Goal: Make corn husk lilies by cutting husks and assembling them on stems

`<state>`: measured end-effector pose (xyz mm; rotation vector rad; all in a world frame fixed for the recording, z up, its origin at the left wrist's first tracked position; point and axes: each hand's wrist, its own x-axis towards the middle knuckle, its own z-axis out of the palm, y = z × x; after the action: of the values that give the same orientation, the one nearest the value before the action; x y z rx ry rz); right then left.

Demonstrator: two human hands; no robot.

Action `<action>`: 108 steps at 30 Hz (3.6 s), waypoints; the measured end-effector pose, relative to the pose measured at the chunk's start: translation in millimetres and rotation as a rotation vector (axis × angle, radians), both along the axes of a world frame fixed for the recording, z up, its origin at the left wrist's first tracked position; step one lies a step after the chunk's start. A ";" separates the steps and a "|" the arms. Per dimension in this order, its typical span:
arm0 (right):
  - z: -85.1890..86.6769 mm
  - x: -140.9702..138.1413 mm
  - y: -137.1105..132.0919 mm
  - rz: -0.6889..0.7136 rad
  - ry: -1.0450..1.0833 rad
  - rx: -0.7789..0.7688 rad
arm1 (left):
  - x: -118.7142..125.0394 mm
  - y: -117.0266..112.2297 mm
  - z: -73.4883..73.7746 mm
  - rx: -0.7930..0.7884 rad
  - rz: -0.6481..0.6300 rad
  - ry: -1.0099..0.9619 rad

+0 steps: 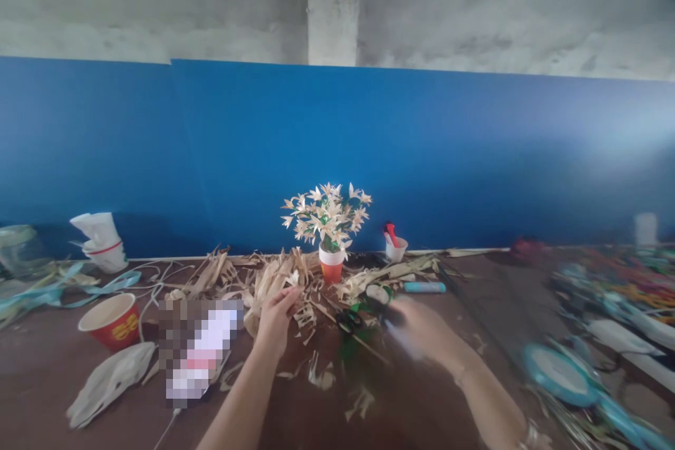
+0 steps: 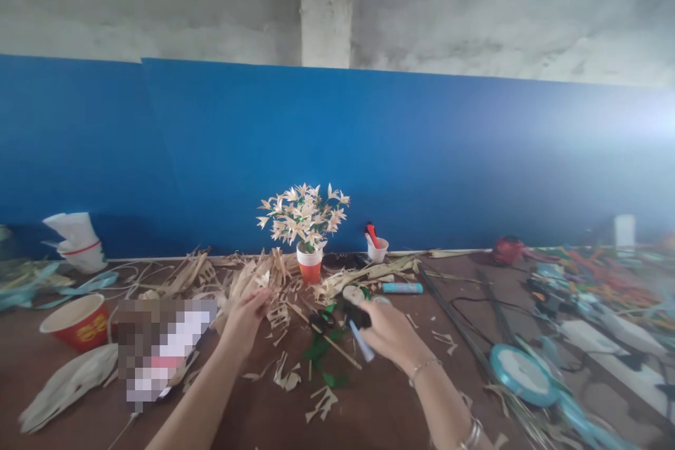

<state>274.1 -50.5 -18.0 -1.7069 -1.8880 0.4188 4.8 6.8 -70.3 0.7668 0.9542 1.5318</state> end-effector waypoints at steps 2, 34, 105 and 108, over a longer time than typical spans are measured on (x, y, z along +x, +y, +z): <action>-16.4 9.2 7.1 -0.061 -0.165 -0.013 | -4.6 2.3 1.7 -0.018 0.025 -0.044; -34.2 -168.3 -9.1 0.430 -0.223 -0.121 | -37.5 -9.8 30.4 0.050 -0.051 0.123; -34.8 -142.1 31.8 0.194 0.551 -0.002 | -3.7 -40.8 0.6 0.230 0.099 0.712; -33.0 -140.8 31.0 0.235 0.515 0.011 | -3.7 -40.7 1.0 0.222 0.084 0.680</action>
<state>133.4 -19.5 -51.0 -1.2169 -1.6942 0.8476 1.1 -33.9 -69.2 1.4784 1.3289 1.4843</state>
